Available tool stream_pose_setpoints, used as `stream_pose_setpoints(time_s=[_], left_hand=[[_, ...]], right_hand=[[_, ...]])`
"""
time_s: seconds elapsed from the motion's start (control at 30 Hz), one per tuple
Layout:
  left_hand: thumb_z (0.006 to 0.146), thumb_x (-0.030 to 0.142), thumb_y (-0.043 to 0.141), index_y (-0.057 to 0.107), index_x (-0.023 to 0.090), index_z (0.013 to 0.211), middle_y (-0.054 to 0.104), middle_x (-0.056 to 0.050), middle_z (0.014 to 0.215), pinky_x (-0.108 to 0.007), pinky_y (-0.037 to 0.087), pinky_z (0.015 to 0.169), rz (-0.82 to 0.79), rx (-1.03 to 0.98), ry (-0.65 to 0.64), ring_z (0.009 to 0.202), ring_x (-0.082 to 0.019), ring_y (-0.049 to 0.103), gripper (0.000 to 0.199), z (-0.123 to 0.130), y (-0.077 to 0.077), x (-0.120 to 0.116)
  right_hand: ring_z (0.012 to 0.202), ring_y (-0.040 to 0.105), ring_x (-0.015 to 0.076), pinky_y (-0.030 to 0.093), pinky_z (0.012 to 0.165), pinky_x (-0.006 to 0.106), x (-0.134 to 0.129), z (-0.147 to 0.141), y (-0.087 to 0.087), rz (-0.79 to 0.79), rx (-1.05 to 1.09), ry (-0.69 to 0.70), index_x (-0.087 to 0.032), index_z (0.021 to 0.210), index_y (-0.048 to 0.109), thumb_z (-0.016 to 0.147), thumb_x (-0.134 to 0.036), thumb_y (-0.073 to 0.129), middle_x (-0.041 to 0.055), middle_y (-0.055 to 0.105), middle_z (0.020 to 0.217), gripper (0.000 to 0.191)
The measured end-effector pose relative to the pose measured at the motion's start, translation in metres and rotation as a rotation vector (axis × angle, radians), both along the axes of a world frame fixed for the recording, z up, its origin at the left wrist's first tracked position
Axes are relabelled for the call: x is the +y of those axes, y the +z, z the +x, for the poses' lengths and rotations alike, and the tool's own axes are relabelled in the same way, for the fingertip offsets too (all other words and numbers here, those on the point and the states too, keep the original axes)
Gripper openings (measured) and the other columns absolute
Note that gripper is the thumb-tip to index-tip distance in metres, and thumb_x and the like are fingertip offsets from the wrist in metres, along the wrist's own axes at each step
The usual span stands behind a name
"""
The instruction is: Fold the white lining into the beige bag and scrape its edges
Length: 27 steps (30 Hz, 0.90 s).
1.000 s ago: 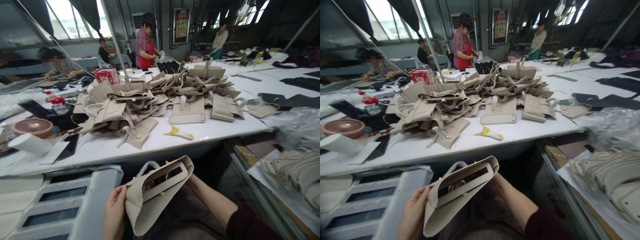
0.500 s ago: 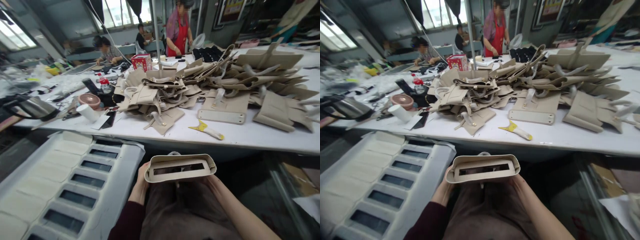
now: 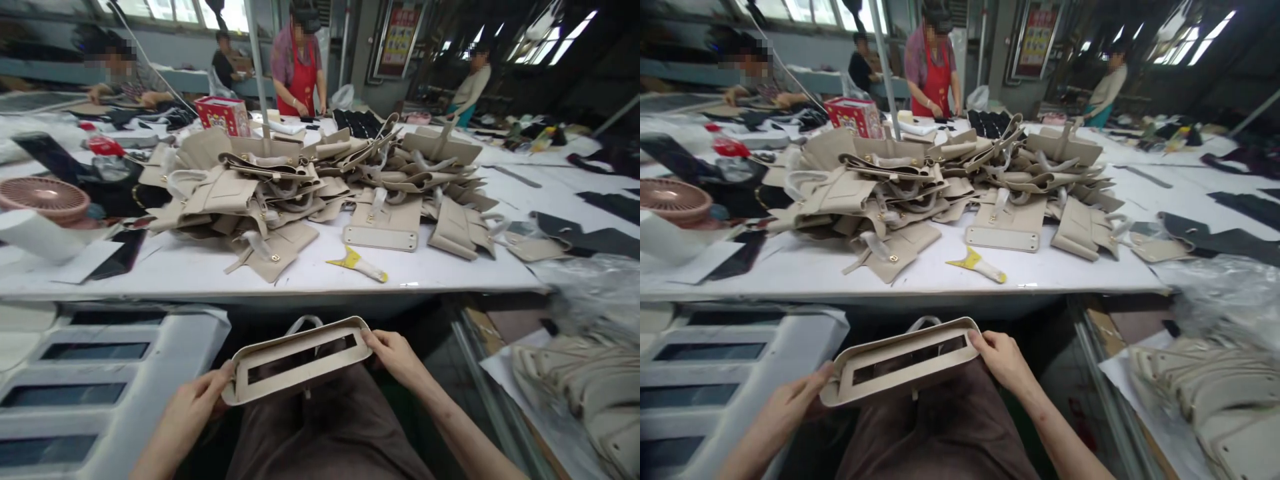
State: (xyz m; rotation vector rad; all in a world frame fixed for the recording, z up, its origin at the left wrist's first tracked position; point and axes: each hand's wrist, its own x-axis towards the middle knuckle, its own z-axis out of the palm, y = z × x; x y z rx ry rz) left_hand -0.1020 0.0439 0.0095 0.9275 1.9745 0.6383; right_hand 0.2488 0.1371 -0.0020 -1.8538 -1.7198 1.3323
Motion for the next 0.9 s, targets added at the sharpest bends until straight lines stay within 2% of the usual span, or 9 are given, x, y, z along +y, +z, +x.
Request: stream_pose_setpoints(time_s=[0.07,0.13,0.23,0.37,0.57,0.67,0.8,0.9], left_hand=[[0.072,0.079,0.048,0.064,0.019,0.064,0.062,-0.004,0.059,-0.030,0.040,0.064,-0.115,0.187,-0.235,0.067,-0.026,0.061,0.062,-0.003,0.012,0.000],[0.079,0.074,0.041,0.062,0.021,0.066,0.065,-0.006,0.063,-0.031,0.037,0.066,-0.193,0.345,-0.360,0.072,-0.028,0.062,0.058,0.001,0.022,0.003],[0.086,0.059,0.030,0.061,0.022,0.072,0.069,-0.010,0.073,-0.033,0.036,0.069,-0.256,0.431,-0.435,0.078,-0.030,0.064,0.050,0.008,0.031,0.008],[0.088,0.046,0.024,0.060,0.023,0.076,0.072,-0.012,0.082,-0.035,0.037,0.072,-0.277,0.451,-0.461,0.085,-0.031,0.066,0.044,0.008,0.029,0.009],[0.090,0.044,0.027,0.061,0.025,0.073,0.073,-0.010,0.081,-0.033,0.039,0.069,-0.253,0.478,-0.413,0.088,-0.030,0.068,0.042,0.007,0.016,0.002],[0.091,0.036,0.025,0.060,0.024,0.077,0.073,-0.012,0.087,-0.033,0.039,0.070,-0.273,0.511,-0.443,0.090,-0.031,0.068,0.039,0.011,0.011,-0.001],[0.093,0.042,0.022,0.057,0.024,0.077,0.073,-0.015,0.089,-0.035,0.037,0.072,-0.304,0.506,-0.389,0.093,-0.034,0.068,0.042,0.015,0.011,-0.006],[0.092,0.052,0.026,0.056,0.025,0.071,0.072,-0.013,0.079,-0.033,0.035,0.067,-0.250,0.512,-0.347,0.088,-0.034,0.068,0.045,0.017,0.013,-0.009]], right_hand=[[0.056,0.051,0.0176,0.028,0.054,0.028,0.004,-0.004,0.011,0.079,-0.118,0.026,-0.020,0.056,0.052,0.083,-0.064,0.054,0.0018,0.052,0.053,0.052],[0.054,0.046,0.0159,0.023,0.054,0.029,0.008,-0.010,0.018,0.134,-0.201,0.063,-0.021,0.052,0.045,0.085,-0.046,0.057,0.0008,0.048,0.050,0.043],[0.053,0.046,0.0150,0.023,0.055,0.029,0.009,-0.016,0.023,0.155,-0.256,0.144,-0.021,0.054,0.042,0.084,-0.025,0.052,0.0005,0.050,0.052,0.032],[0.058,0.050,0.0150,0.025,0.056,0.028,0.008,-0.014,0.021,0.144,-0.281,0.220,-0.021,0.060,0.042,0.084,-0.016,0.044,0.0008,0.055,0.060,0.024],[0.060,0.052,0.0166,0.027,0.056,0.028,0.020,-0.018,0.014,0.146,-0.342,0.227,-0.022,0.061,0.041,0.090,-0.021,0.037,0.0027,0.055,0.061,0.029],[0.065,0.056,0.0193,0.030,0.061,0.029,0.025,-0.024,0.012,0.162,-0.378,0.243,-0.021,0.062,0.044,0.092,-0.025,0.036,0.0056,0.059,0.065,0.031],[0.071,0.060,0.0232,0.031,0.065,0.031,0.015,-0.026,0.011,0.191,-0.406,0.233,-0.021,0.068,0.049,0.092,-0.033,0.042,0.0082,0.063,0.070,0.028],[0.071,0.060,0.0228,0.033,0.063,0.029,0.000,-0.026,0.009,0.201,-0.376,0.184,-0.021,0.074,0.052,0.089,-0.044,0.049,0.0067,0.064,0.073,0.027]])
